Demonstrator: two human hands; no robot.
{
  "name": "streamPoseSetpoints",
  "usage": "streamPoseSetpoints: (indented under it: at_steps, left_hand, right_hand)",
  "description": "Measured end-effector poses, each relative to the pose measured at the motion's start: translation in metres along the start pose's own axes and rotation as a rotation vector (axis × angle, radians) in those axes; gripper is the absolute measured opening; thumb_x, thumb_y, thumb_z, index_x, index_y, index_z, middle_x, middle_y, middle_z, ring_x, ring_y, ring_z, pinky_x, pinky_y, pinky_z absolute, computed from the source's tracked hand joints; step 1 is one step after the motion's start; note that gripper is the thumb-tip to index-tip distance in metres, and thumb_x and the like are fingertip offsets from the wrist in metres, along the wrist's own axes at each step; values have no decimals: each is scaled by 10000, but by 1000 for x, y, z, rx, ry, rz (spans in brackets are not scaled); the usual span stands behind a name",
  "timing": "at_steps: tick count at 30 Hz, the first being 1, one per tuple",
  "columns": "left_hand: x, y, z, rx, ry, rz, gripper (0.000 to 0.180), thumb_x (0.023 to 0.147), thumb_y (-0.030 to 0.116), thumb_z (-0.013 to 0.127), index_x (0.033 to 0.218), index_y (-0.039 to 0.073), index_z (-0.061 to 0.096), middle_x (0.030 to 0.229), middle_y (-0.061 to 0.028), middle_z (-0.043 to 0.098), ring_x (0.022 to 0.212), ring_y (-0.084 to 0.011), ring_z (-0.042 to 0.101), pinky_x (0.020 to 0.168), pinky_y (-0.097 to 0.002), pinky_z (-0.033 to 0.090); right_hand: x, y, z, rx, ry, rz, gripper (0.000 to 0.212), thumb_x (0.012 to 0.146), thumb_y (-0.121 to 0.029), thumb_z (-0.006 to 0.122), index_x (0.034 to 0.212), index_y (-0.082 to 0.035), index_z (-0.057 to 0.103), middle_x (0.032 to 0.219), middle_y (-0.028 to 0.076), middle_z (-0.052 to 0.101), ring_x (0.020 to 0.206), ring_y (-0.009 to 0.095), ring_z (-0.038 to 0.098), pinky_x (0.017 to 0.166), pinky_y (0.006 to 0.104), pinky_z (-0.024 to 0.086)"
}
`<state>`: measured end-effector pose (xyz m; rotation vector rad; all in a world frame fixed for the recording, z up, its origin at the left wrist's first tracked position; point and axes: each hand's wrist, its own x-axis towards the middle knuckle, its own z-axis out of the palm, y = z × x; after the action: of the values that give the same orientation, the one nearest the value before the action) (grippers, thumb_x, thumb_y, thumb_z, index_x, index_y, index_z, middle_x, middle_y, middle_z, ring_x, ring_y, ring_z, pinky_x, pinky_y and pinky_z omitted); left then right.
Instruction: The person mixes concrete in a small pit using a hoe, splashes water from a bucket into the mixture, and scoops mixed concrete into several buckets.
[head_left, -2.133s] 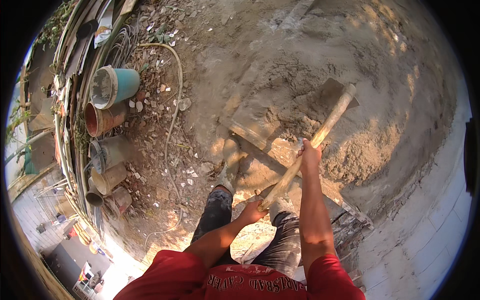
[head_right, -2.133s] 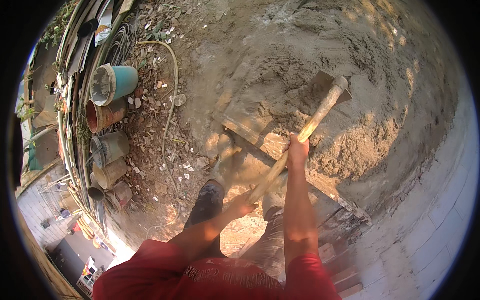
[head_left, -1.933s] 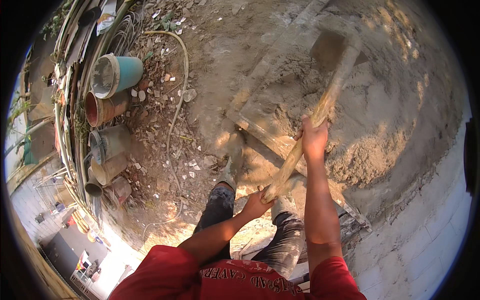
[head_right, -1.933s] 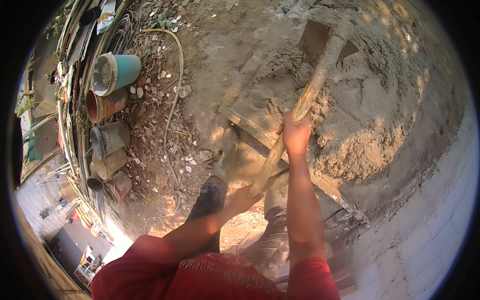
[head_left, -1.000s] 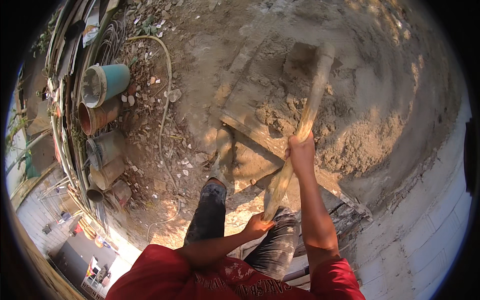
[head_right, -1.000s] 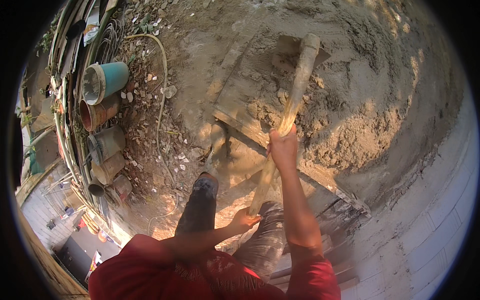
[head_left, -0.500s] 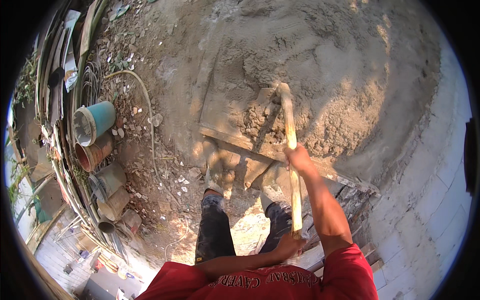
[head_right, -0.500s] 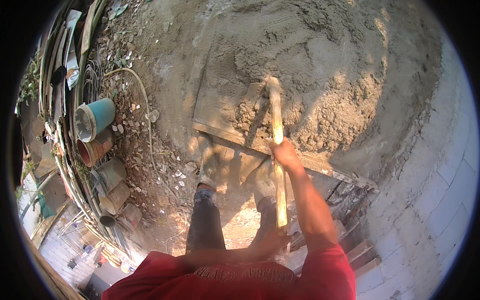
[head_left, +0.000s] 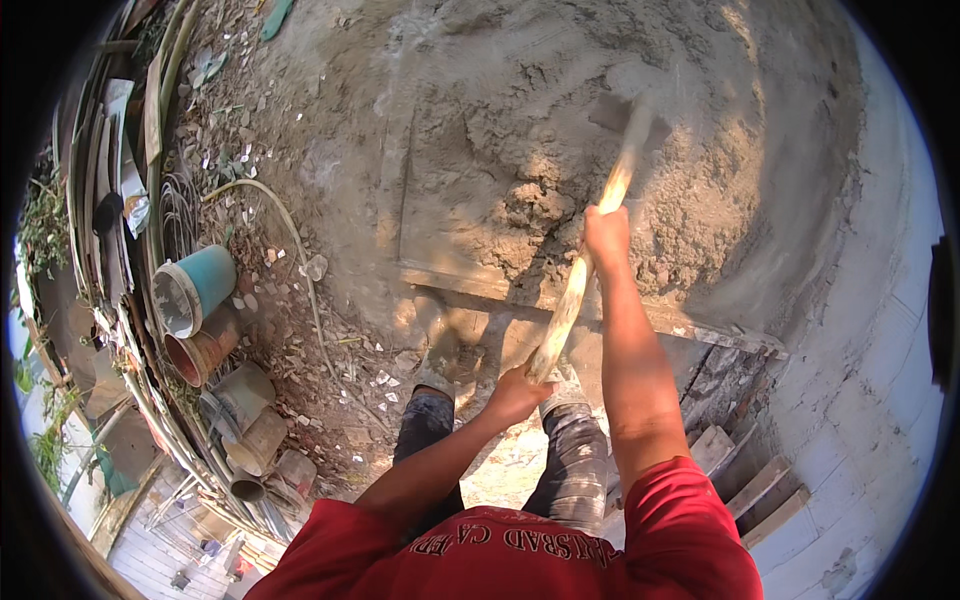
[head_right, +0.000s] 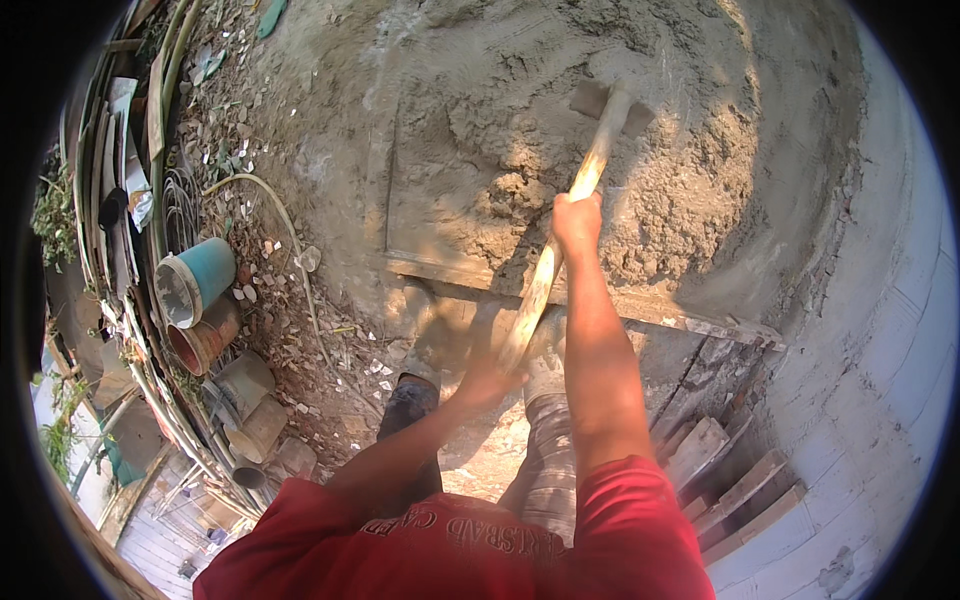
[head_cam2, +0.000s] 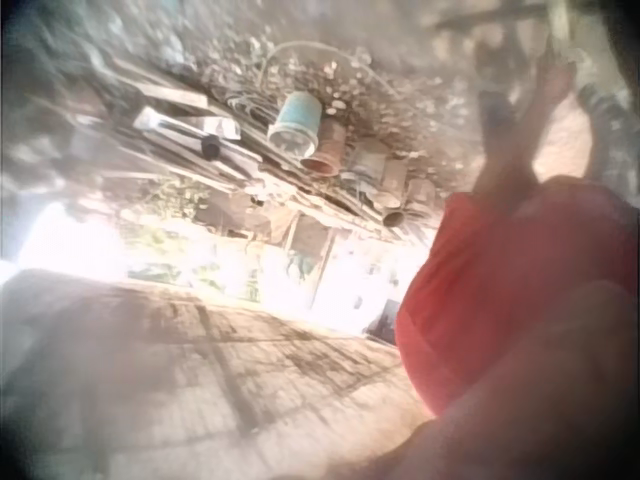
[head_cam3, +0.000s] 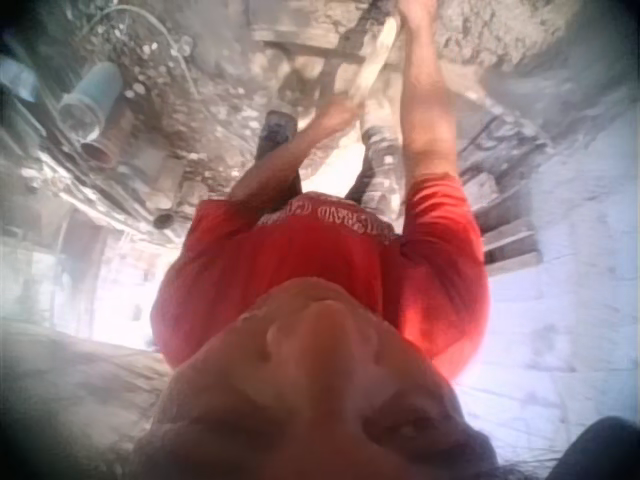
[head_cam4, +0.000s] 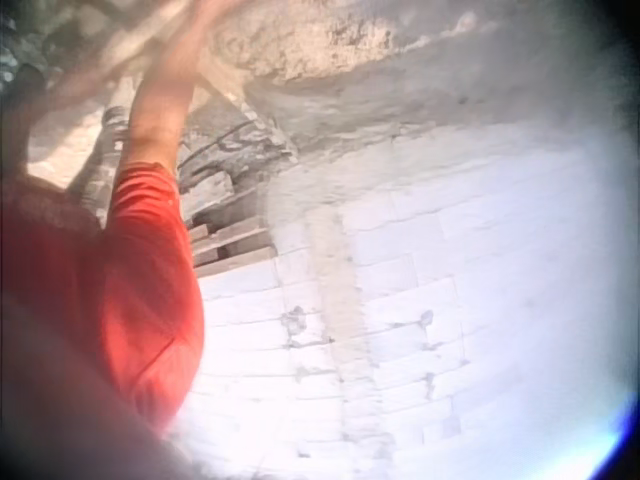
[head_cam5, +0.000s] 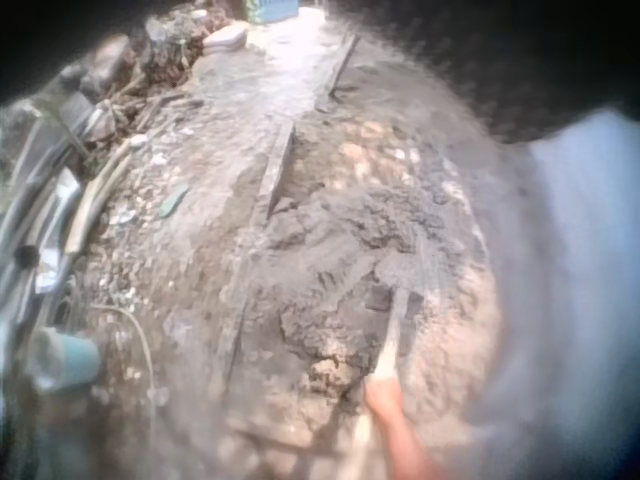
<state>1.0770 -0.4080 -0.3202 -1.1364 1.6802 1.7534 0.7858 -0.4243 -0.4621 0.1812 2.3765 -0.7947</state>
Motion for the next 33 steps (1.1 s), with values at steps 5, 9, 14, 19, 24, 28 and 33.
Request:
streamPoseSetpoints:
  at_steps: [5, 9, 14, 19, 24, 28, 33]
  left_hand:
    - [-46, 9, -60, -131, -6, -339, 521, 840, 254, 736, 1205, -74, 560, 702, -111, 631, 494, -178, 581, 473, -344, 484]
    - [-35, 72, -154, -160, -146, -301, 492, 815, 207, 750, 1183, -63, 568, 675, -59, 581, 489, -150, 537, 445, -318, 453]
    - [-56, 111, -281, 76, -283, -349, 438, 792, 219, 761, 1119, -28, 605, 710, -59, 601, 522, -143, 554, 463, -314, 454]
    - [-114, 37, -305, 359, -74, -249, 404, 813, 229, 758, 1135, 24, 624, 770, -94, 657, 602, -161, 608, 579, -335, 498]
    - [-35, -21, -218, 33, 212, -32, 368, 843, 198, 739, 1145, 18, 629, 824, -96, 682, 729, -135, 614, 686, -323, 505]
    - [51, 25, -116, -212, 261, -11, 281, 861, 174, 714, 1052, -17, 633, 784, -76, 667, 687, -118, 571, 645, -313, 485]
    - [36, 58, 66, -717, -55, -240, 223, 835, 145, 663, 949, 17, 521, 631, -28, 527, 485, -139, 507, 431, -311, 412]
  right_hand:
    - [-46, 33, 81, 283, -354, 319, 278, 864, -146, 608, 1008, 88, 570, 792, 205, 650, 620, 286, 656, 545, 415, 534]
    - [-33, -24, 76, 610, -331, 416, 95, 918, -53, 515, 949, 36, 524, 654, 102, 514, 508, 219, 497, 485, 373, 466]
    - [-94, -103, 87, 942, -169, 524, 224, 970, -93, 483, 1089, 94, 450, 702, 138, 527, 520, 244, 529, 476, 409, 463]
    - [-179, -181, 99, 1025, -196, 293, 226, 964, -89, 575, 1072, -23, 387, 717, 65, 500, 494, 163, 504, 447, 337, 476]
    - [-170, -229, 44, 817, -219, -156, 374, 939, -179, 611, 1152, 24, 381, 735, 98, 572, 511, 169, 587, 460, 327, 504]
    - [-76, -241, 22, 365, -194, -358, 385, 930, -227, 588, 1133, 66, 442, 749, 143, 618, 579, 209, 631, 554, 355, 531]
    - [26, -33, 60, -485, -317, -130, 535, 882, -296, 595, 1233, 90, 478, 1198, 344, 610, 1167, 440, 593, 989, 449, 476]
